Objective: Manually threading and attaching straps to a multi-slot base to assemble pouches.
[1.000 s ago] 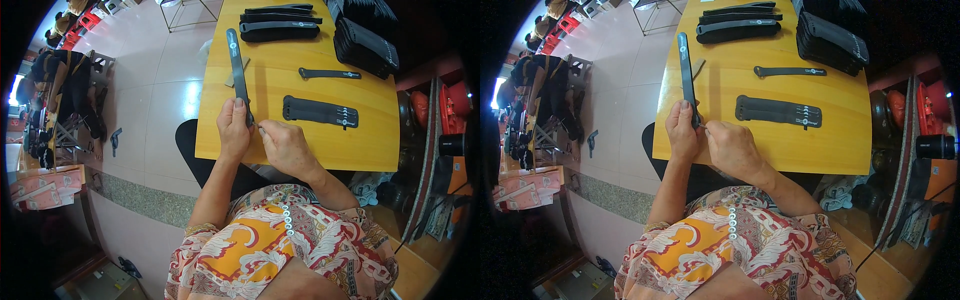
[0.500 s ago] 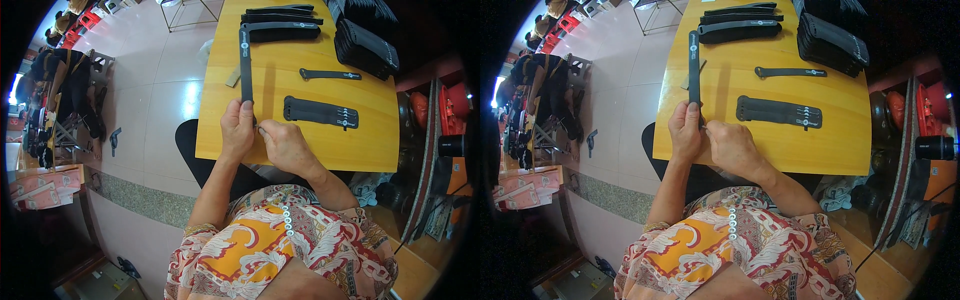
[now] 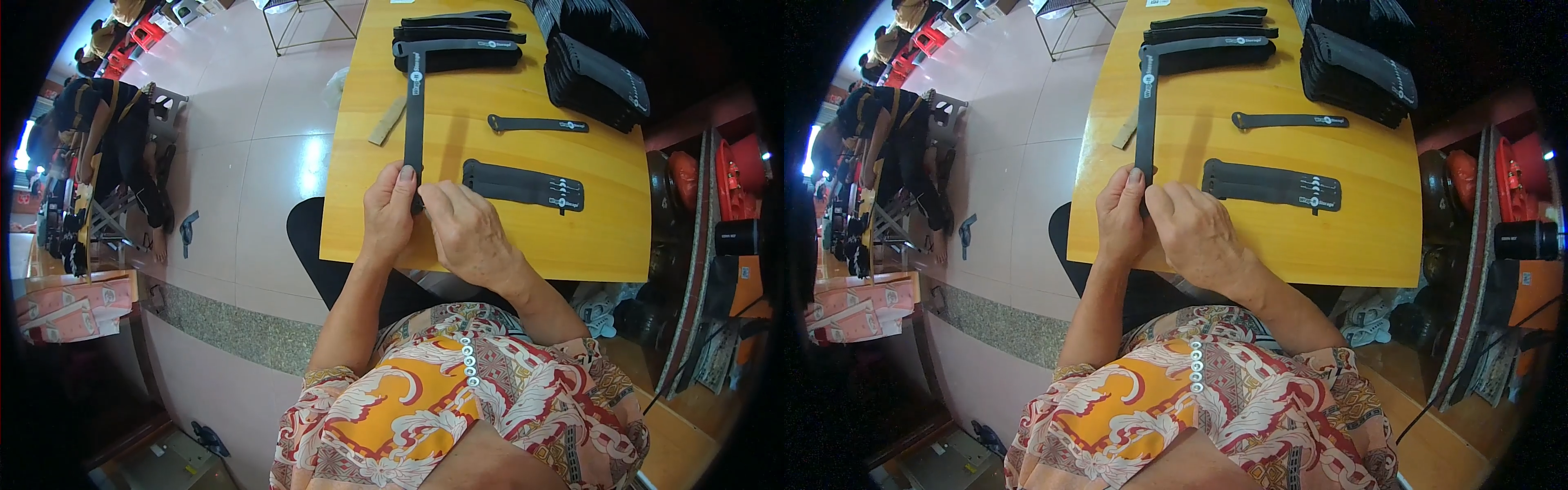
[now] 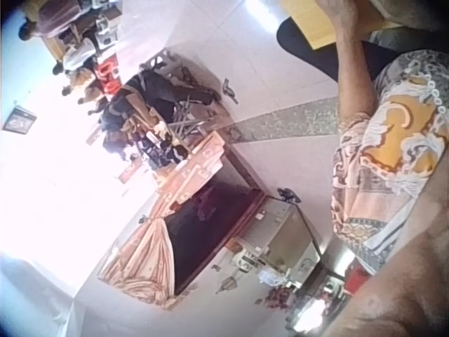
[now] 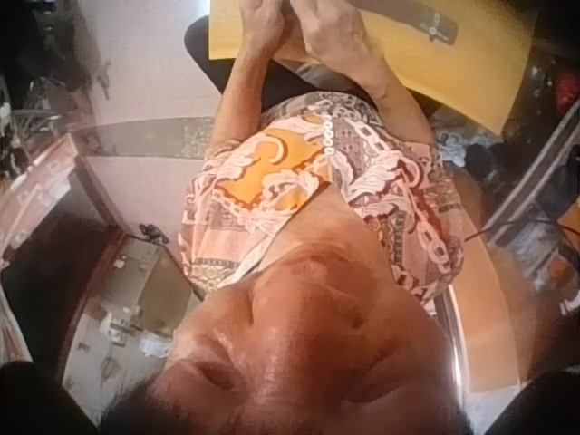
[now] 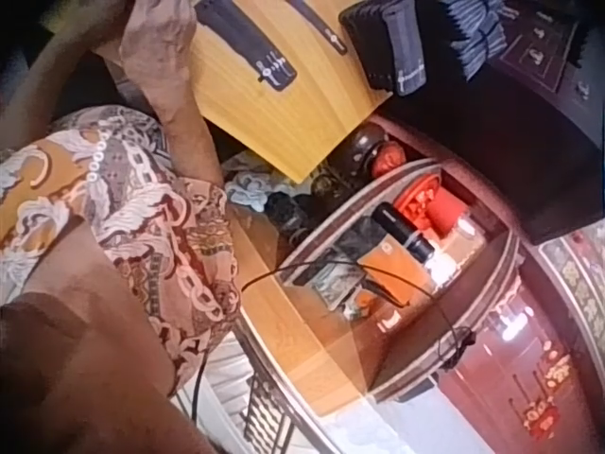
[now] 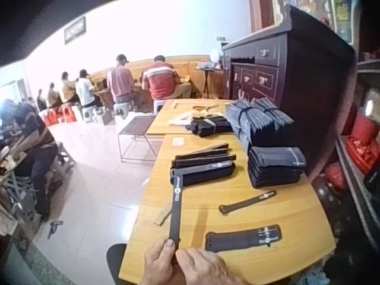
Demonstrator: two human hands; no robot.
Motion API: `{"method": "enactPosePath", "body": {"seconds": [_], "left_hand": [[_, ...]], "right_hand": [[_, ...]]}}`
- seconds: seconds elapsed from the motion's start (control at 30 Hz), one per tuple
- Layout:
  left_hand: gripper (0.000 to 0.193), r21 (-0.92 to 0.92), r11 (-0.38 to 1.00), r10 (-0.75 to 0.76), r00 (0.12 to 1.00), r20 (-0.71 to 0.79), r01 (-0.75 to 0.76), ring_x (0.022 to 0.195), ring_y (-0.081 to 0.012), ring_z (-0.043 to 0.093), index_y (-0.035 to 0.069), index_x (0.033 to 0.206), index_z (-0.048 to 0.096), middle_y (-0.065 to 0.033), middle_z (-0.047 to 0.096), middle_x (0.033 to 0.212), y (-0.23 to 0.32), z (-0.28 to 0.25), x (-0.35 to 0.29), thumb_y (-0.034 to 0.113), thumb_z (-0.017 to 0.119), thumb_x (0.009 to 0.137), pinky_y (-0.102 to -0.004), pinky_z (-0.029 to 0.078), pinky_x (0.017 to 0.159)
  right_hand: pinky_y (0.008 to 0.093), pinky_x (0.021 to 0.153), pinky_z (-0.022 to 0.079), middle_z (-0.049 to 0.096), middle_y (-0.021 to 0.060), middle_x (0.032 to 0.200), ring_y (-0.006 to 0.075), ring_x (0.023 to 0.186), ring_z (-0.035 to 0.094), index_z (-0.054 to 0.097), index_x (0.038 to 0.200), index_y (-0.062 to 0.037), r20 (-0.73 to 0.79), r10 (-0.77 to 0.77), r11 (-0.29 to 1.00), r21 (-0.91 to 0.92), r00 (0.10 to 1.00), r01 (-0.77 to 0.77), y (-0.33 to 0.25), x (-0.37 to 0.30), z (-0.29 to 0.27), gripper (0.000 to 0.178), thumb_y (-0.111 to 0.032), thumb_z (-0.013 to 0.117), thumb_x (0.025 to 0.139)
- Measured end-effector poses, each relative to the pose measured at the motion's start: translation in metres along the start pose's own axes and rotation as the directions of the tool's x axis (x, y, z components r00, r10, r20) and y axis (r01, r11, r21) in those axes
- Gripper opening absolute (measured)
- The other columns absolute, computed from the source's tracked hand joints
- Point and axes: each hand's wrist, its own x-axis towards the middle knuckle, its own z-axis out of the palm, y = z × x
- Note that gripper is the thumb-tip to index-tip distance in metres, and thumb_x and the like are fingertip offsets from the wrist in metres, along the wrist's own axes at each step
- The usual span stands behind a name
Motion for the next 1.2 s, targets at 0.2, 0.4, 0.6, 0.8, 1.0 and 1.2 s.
{"method": "enactPosePath", "body": {"seconds": [0.2,0.4,0.6,0.8,1.0,1.2], "left_hand": [[0.025,-0.016,1.0,0.022,0.999,-0.032,-0.023,0.07,-0.0037,0.042,-0.001,0.104,0.051,0.0031,0.048,0.079,0.001,0.0,-0.007,0.021,0.044,0.095,-0.0178,0.037,0.061],[0.035,0.189,0.943,0.264,0.961,0.085,-0.275,0.083,-0.0109,0.053,-0.004,0.111,0.046,-0.0067,0.051,0.096,0.018,-0.011,-0.042,0.001,0.063,0.081,-0.0228,0.045,0.073],[0.039,0.398,0.822,0.376,0.913,0.16,-0.408,0.073,-0.0145,0.058,-0.005,0.107,0.051,-0.0119,0.057,0.091,0.018,-0.029,-0.05,-0.001,0.069,0.073,-0.0239,0.048,0.062],[0.049,0.581,0.639,0.492,0.848,0.195,-0.504,0.069,-0.0201,0.062,-0.007,0.118,0.045,-0.0157,0.06,0.086,0.026,-0.021,-0.058,-0.006,0.064,0.073,-0.0284,0.051,0.06],[0.051,0.723,0.492,0.513,0.833,0.209,-0.485,0.072,-0.017,0.063,-0.007,0.125,0.04,-0.0147,0.062,0.089,0.025,-0.025,-0.062,-0.01,0.052,0.076,-0.0278,0.052,0.063],[0.036,0.452,0.855,0.335,0.936,-0.11,-0.253,0.076,-0.0111,0.061,-0.008,0.119,0.042,-0.009,0.062,0.087,0.017,-0.017,-0.063,-0.008,0.046,0.083,-0.0229,0.05,0.067]], "right_hand": [[0.0385,0.063,0.046,0.055,0.0188,0.08,0.0358,0.073,0.057,0.052,0.098,0.0038,-0.081,0.069,0.971,0.233,0.994,-0.049,-0.005,-0.002,0.001,0.022,0.005,0.053,0.076],[0.0373,0.063,0.047,0.058,0.0204,0.077,0.0348,0.073,0.059,0.057,0.087,0.0042,-0.084,0.253,0.866,0.464,0.964,-0.187,-0.014,-0.001,-0.004,0.011,0.0,0.051,0.078],[0.0233,0.059,0.043,0.058,0.0041,0.073,0.0067,0.068,0.052,0.058,0.086,0.0046,0.34,0.358,0.58,0.649,0.87,-0.492,-0.012,0.006,-0.012,0.011,-0.002,0.051,0.082],[0.0269,0.062,0.046,0.06,0.0085,0.072,0.0122,0.07,0.057,0.059,0.084,0.0062,0.438,0.266,0.475,0.716,0.859,-0.512,-0.004,0.012,0.003,0.015,0.003,0.046,0.077],[0.0252,0.065,0.048,0.059,0.006,0.072,0.0118,0.071,0.058,0.059,0.083,0.0068,0.479,0.226,0.291,0.797,0.848,-0.529,-0.005,0.018,0.011,0.013,0.003,0.047,0.078],[0.0239,0.065,0.048,0.06,0.0044,0.078,0.0084,0.073,0.056,0.059,0.084,0.0042,0.528,0.241,0.214,0.79,0.815,-0.575,-0.01,0.018,0.016,0.012,0.0,0.049,0.08]]}}
